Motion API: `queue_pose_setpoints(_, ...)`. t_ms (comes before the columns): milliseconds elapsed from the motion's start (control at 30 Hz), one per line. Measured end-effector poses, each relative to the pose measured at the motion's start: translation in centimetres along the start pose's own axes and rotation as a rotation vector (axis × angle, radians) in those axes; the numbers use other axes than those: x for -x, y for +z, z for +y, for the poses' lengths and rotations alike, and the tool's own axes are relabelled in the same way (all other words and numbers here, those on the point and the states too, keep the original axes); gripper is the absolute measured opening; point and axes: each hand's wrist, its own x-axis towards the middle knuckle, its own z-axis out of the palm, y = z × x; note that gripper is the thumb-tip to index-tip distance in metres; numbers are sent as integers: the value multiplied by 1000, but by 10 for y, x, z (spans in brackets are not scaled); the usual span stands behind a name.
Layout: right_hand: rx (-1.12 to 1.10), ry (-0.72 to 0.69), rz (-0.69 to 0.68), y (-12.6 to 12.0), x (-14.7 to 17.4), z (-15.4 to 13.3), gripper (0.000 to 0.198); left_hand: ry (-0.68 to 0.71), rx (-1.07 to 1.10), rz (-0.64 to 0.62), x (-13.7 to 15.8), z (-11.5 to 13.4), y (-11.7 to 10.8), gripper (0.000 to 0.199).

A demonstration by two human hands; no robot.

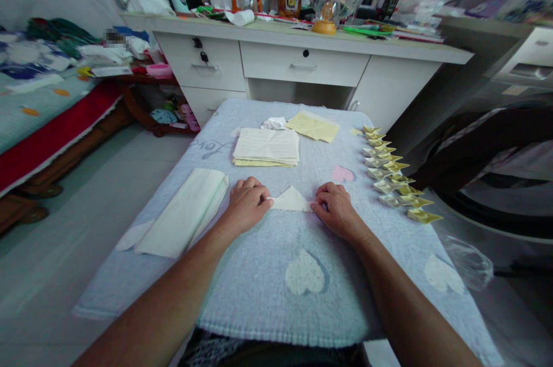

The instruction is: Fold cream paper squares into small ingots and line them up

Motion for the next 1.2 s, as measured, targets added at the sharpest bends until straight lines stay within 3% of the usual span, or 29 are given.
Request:
queue_pose_setpoints(500, -5, -10, 2, 0, -1, 2, 17, -51, 24, -30, -8, -4, -3, 15)
queue_pose_setpoints(767, -4, -6, -2, -1, -1, 1, 19, 19, 59, -87, -13, -12, -7, 13)
queue_pose_setpoints(1200, -1, 6, 7, -1, -2, 2, 19, 25, -10, -53, -8, -5, -6, 10)
